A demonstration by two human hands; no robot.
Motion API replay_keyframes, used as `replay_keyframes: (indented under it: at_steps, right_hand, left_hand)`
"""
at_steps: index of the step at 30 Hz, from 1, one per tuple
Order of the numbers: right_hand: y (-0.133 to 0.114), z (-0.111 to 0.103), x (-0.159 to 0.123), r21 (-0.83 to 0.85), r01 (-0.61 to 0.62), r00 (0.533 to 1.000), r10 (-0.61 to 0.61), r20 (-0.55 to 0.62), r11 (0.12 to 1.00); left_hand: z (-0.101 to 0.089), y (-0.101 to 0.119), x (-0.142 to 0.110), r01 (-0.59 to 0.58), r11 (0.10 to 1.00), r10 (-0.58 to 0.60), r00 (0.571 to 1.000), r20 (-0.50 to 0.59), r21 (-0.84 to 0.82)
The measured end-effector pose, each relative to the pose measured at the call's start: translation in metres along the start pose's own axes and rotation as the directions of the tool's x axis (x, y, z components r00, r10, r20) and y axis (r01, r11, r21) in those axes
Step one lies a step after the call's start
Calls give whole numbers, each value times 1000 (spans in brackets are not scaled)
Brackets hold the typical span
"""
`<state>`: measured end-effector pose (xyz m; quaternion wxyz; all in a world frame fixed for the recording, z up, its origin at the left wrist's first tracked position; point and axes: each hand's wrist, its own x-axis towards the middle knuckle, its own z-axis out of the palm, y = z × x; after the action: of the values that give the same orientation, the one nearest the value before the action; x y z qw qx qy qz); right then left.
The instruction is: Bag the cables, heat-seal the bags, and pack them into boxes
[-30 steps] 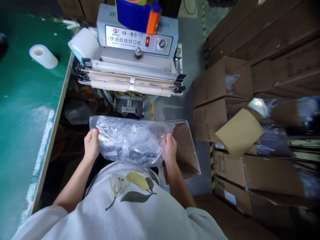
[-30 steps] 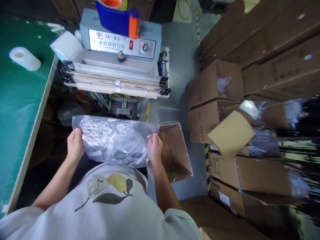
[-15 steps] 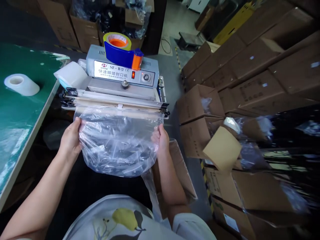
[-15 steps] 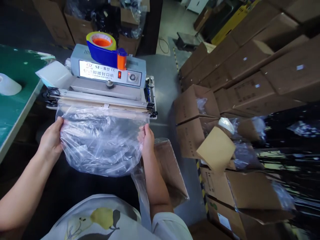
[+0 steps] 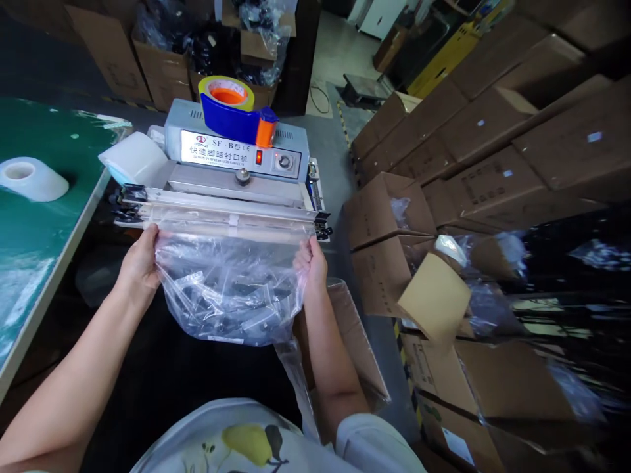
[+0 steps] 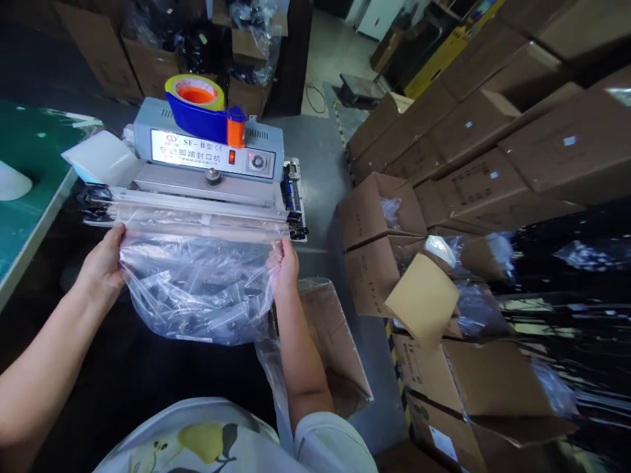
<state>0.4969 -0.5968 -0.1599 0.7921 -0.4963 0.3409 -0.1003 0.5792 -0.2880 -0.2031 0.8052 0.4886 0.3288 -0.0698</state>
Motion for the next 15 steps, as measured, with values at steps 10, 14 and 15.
replay_keyframes:
  at_steps: [10,14,15]
  right_hand:
    - [8,-3,16,18,47,999,-48,18,999]
    - [8,3,12,-31,42,999,-41,17,999]
    - [8,6,10,-33,39,999,-40,-7,999]
  left_hand:
    - [8,-7,20,-78,993,84,994,66,-93]
    - [8,-9,17,-114,990,120,991,61,-89]
    - [8,-9,16,-125,988,129,990,51,-87]
